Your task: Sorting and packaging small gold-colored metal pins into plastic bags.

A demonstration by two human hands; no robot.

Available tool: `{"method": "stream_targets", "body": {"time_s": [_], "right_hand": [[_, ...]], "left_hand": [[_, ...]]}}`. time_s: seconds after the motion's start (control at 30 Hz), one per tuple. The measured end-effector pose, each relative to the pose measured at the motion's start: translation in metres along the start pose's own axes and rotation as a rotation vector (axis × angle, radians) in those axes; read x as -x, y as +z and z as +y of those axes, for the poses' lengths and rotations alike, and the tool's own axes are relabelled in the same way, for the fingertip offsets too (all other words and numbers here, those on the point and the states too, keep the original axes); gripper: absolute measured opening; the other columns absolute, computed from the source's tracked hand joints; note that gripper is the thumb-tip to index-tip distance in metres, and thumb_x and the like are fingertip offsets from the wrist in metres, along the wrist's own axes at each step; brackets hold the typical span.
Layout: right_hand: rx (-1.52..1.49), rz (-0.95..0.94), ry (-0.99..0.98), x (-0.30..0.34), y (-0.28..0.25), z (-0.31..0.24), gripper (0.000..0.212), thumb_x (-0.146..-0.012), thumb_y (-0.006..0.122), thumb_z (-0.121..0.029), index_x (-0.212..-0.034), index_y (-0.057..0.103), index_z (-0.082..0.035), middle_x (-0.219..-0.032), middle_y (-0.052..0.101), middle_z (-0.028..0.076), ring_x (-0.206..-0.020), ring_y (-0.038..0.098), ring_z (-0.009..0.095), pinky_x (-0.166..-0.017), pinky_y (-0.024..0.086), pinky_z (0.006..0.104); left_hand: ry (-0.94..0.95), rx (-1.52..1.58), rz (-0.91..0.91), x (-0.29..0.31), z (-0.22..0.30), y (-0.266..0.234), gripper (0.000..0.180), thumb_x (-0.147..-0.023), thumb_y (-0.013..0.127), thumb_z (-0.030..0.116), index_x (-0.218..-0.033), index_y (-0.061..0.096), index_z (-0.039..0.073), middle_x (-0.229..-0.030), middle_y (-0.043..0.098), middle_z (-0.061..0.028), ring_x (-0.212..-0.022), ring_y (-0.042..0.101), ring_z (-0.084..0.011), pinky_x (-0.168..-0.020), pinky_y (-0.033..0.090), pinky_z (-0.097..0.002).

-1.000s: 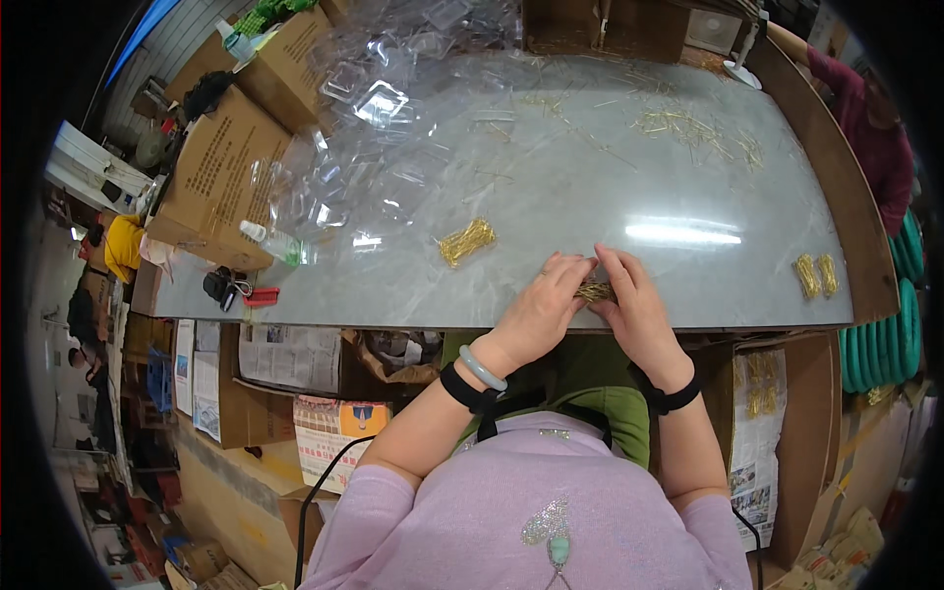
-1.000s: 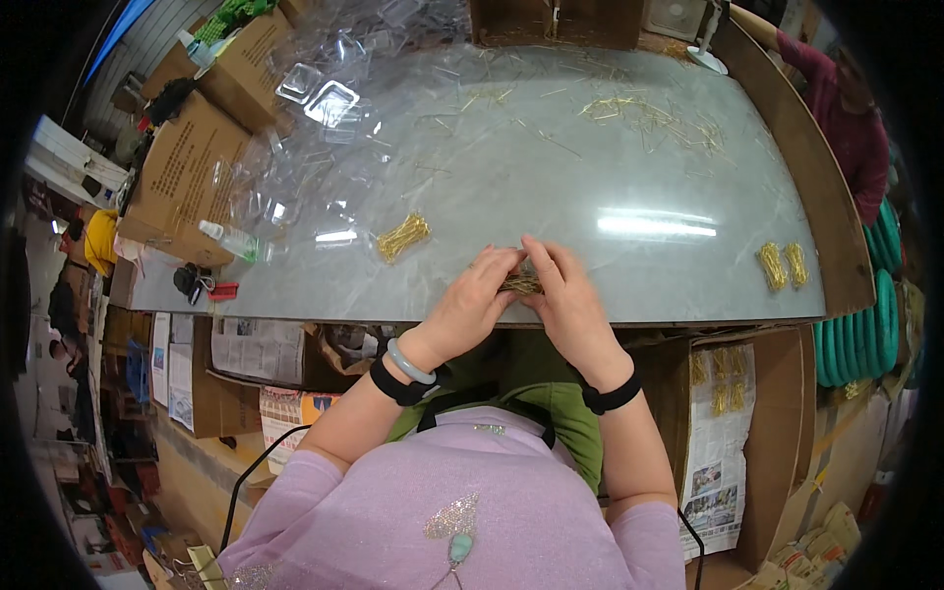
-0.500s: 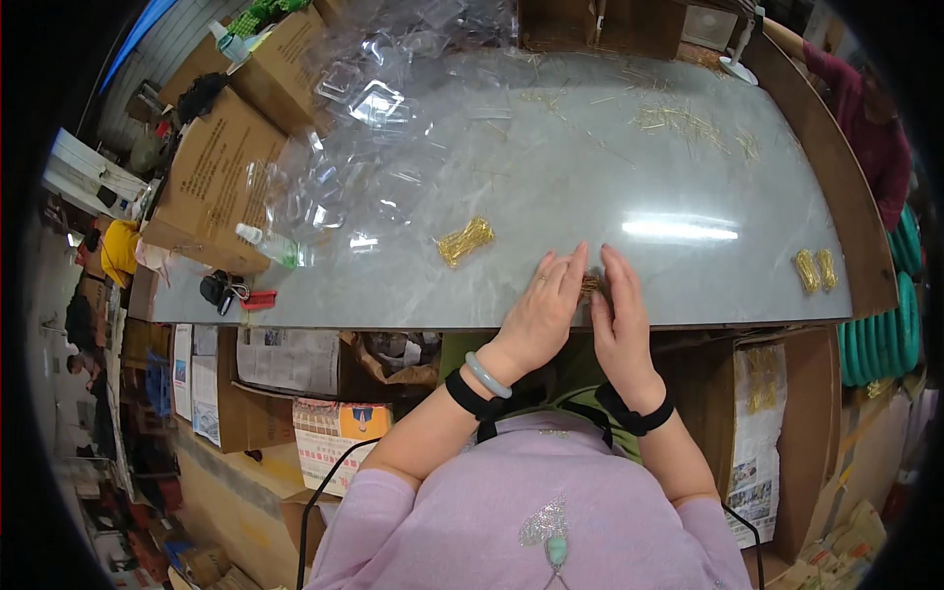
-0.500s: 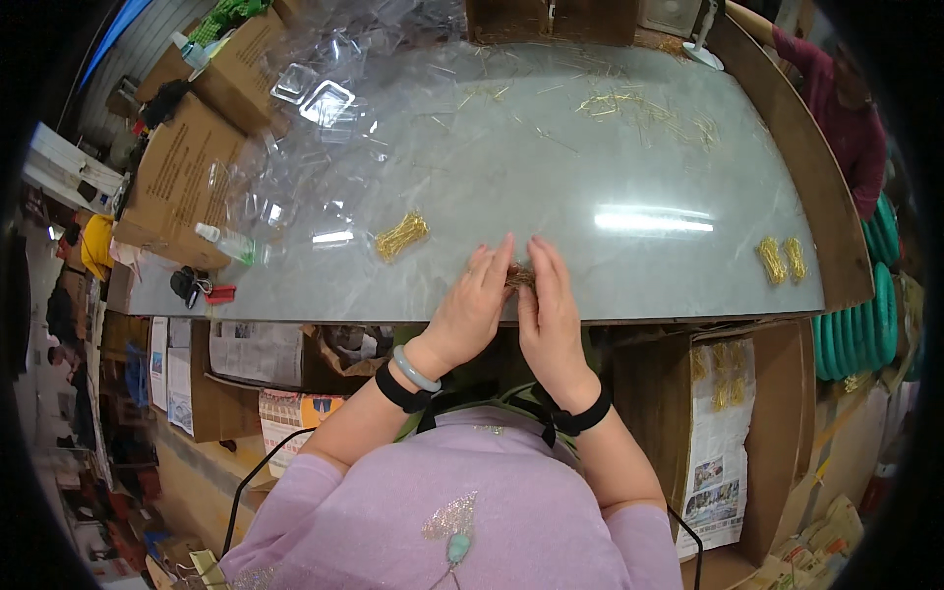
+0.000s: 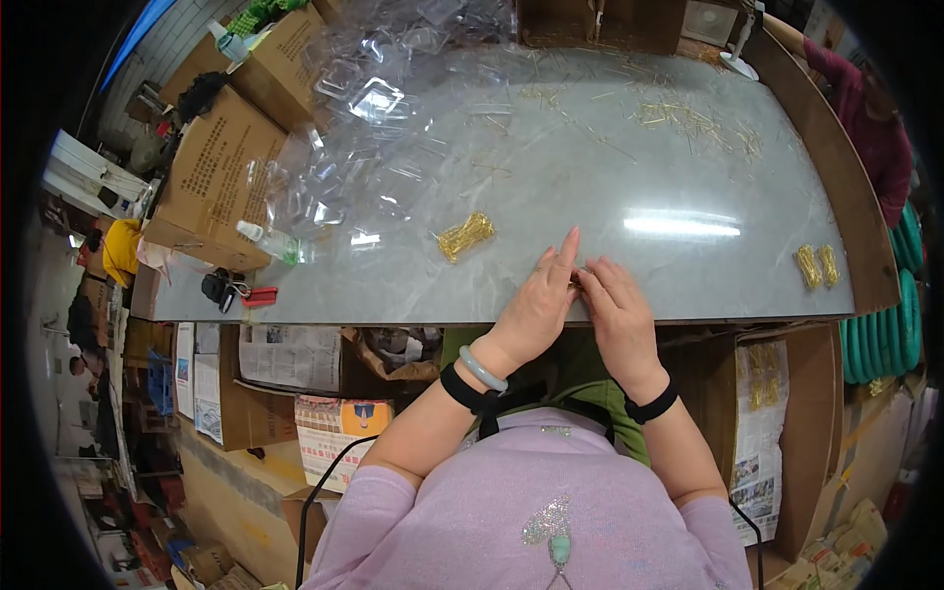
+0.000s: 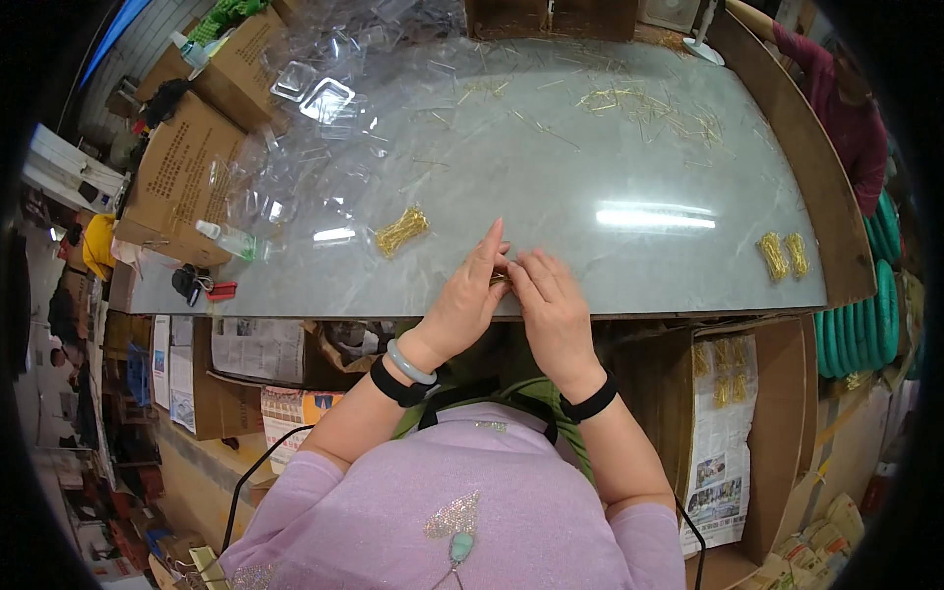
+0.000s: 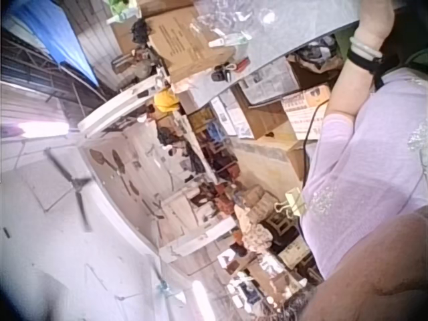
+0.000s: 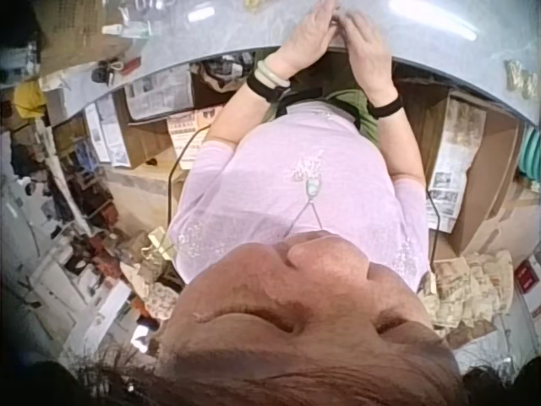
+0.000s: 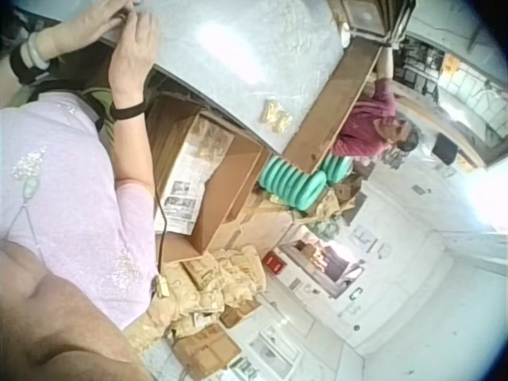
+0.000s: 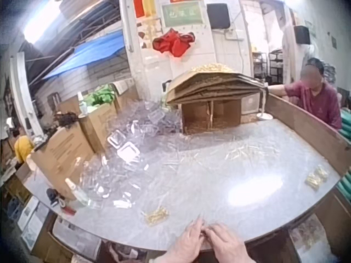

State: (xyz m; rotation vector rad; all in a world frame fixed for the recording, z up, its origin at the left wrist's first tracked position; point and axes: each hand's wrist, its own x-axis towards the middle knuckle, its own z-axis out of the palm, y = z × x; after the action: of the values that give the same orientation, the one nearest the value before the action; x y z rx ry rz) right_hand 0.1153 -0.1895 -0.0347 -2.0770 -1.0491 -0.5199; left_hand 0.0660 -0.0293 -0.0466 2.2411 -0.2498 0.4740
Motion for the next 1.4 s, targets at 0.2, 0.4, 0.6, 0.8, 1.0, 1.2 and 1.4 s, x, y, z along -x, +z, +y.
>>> {"method": "stream_targets", "body": {"time_s": [0.2, 0.4, 0.6, 0.8, 1.0, 1.2, 1.4], "right_hand": [[0.056, -0.078, -0.041, 0.001, 0.002, 0.000, 0.030, -0.083, 0.062, 0.004, -0.113, 0.065, 0.000, -0.118, 0.066, 0.014, -0.118, 0.062, 0.035, -0.103, 0.051, 0.0448], [0.074, -0.071, -0.001, 0.003, 0.002, -0.002, 0.030, -0.082, 0.062, 0.006, -0.111, 0.065, 0.001, -0.117, 0.065, 0.014, -0.116, 0.061, 0.035, -0.096, 0.053, 0.0431], [0.119, -0.118, -0.013, 0.000, 0.004, -0.005, 0.033, -0.081, 0.063, 0.006, -0.113, 0.064, -0.001, -0.119, 0.064, 0.012, -0.114, 0.059, 0.032, -0.097, 0.050, 0.0426], [0.131, -0.111, -0.035, -0.002, 0.005, -0.005, 0.035, -0.080, 0.063, 0.006, -0.114, 0.064, -0.001, -0.119, 0.064, 0.011, -0.114, 0.059, 0.032, -0.098, 0.049, 0.0427], [0.128, -0.125, -0.016, 0.001, 0.005, -0.001, 0.033, -0.082, 0.062, 0.005, -0.115, 0.064, -0.001, -0.120, 0.064, 0.011, -0.113, 0.059, 0.032, -0.097, 0.049, 0.0424], [0.078, -0.150, -0.048, -0.003, 0.005, -0.010, 0.032, -0.083, 0.061, 0.003, -0.115, 0.064, -0.001, -0.120, 0.065, 0.012, -0.112, 0.060, 0.032, -0.097, 0.049, 0.0425], [-0.006, -0.256, -0.118, 0.011, -0.002, -0.030, 0.034, -0.080, 0.061, -0.002, -0.113, 0.065, -0.002, -0.118, 0.064, 0.012, -0.112, 0.060, 0.032, -0.096, 0.049, 0.0425]], "left_hand": [[-0.029, 0.056, 0.108, 0.010, 0.005, -0.031, 0.075, -0.089, 0.064, -0.006, -0.155, 0.031, 0.003, -0.133, 0.054, -0.0204, -0.119, 0.060, -0.0307, -0.099, 0.052, -0.0389], [-0.599, 0.200, 0.568, 0.048, -0.011, -0.103, 0.023, -0.100, 0.062, 0.013, -0.114, 0.063, -0.005, -0.089, 0.065, -0.0091, -0.069, 0.066, -0.0126, -0.056, 0.055, -0.0249], [-0.868, 0.177, 0.380, 0.026, -0.026, -0.119, 0.028, -0.097, 0.064, 0.020, -0.092, 0.067, -0.007, -0.074, 0.067, -0.0111, -0.053, 0.064, -0.0142, -0.045, 0.051, -0.0278], [-0.769, 0.418, 0.393, 0.045, -0.026, -0.116, 0.025, -0.099, 0.063, 0.019, -0.097, 0.064, -0.006, -0.084, 0.067, -0.0095, -0.065, 0.068, -0.0154, -0.060, 0.057, -0.0276], [-0.865, 0.755, 0.131, 0.105, 0.024, -0.109, 0.019, -0.102, 0.059, 0.010, -0.109, 0.063, -0.007, -0.105, 0.065, -0.0084, -0.094, 0.068, -0.0177, -0.085, 0.062, -0.0342], [-0.911, 0.882, -0.001, 0.122, 0.017, -0.064, 0.018, -0.104, 0.056, 0.010, -0.108, 0.061, -0.007, -0.109, 0.061, -0.0091, -0.099, 0.065, -0.0153, -0.089, 0.063, -0.0358], [-0.872, 0.950, 0.045, 0.114, 0.012, -0.042, 0.016, -0.105, 0.054, 0.010, -0.102, 0.059, -0.006, -0.108, 0.060, -0.0081, -0.098, 0.064, -0.0144, -0.092, 0.061, -0.0342]]}}
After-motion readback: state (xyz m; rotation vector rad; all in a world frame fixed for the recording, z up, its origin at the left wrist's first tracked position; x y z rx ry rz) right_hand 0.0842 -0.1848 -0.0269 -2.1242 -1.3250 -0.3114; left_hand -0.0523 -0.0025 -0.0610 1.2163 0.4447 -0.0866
